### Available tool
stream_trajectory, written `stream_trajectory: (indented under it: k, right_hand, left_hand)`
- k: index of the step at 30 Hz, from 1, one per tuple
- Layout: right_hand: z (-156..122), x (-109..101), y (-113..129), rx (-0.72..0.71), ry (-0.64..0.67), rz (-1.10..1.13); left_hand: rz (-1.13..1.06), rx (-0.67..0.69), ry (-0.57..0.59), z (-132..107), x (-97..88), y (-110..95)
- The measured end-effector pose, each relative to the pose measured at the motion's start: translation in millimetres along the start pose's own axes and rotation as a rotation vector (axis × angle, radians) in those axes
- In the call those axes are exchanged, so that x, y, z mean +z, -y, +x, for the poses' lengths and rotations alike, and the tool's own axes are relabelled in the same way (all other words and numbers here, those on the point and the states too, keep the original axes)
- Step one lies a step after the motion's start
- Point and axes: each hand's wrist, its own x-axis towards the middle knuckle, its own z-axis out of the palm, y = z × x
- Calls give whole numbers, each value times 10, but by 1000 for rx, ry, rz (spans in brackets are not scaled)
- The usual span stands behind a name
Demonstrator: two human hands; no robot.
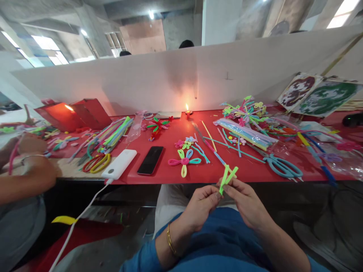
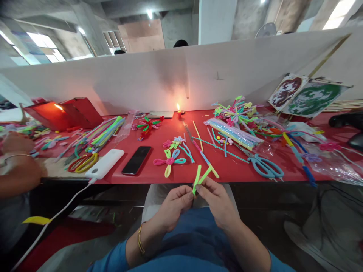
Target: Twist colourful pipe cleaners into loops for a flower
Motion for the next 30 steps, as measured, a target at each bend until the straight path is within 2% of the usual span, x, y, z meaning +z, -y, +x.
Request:
stream_trajectory:
  k: [3, 6, 8, 11, 16, 18, 22, 25, 27, 30]
  right_hand:
    - [-24, 34, -38, 94, 62, 330]
    - [-44, 66, -67, 96, 89, 464]
    - [-39, 68, -82, 123, 49, 503]
    - [6, 44, -96, 143, -54, 542]
    - [110, -22, -99, -22, -227, 523]
    - [131, -48, -94, -50, -244, 501]
    - [136, -72, -77, -61, -244, 471]
    - [124, -47, -64, -41, -264, 499]
    - [112, -16, -59, -14, -269, 526]
    - [100, 28, -58, -6, -251, 544]
  left_hand:
    - [-230, -62, 159, -12, -22, 22]
    - [-338, -131, 294, 8, -68, 78]
    - [-331, -137, 294, 31, -97, 116]
    - [-239, -102, 214, 63, -120, 153]
    - [64, -73, 11, 82, -133, 150]
    - [171, -64, -10, 73, -139, 127]
    - [422, -13, 101, 33, -126, 46]
    - [531, -30, 188, 1, -105, -6]
    - [499, -83, 234, -10, -112, -5]
    - [267, -177, 306, -7, -169, 61]
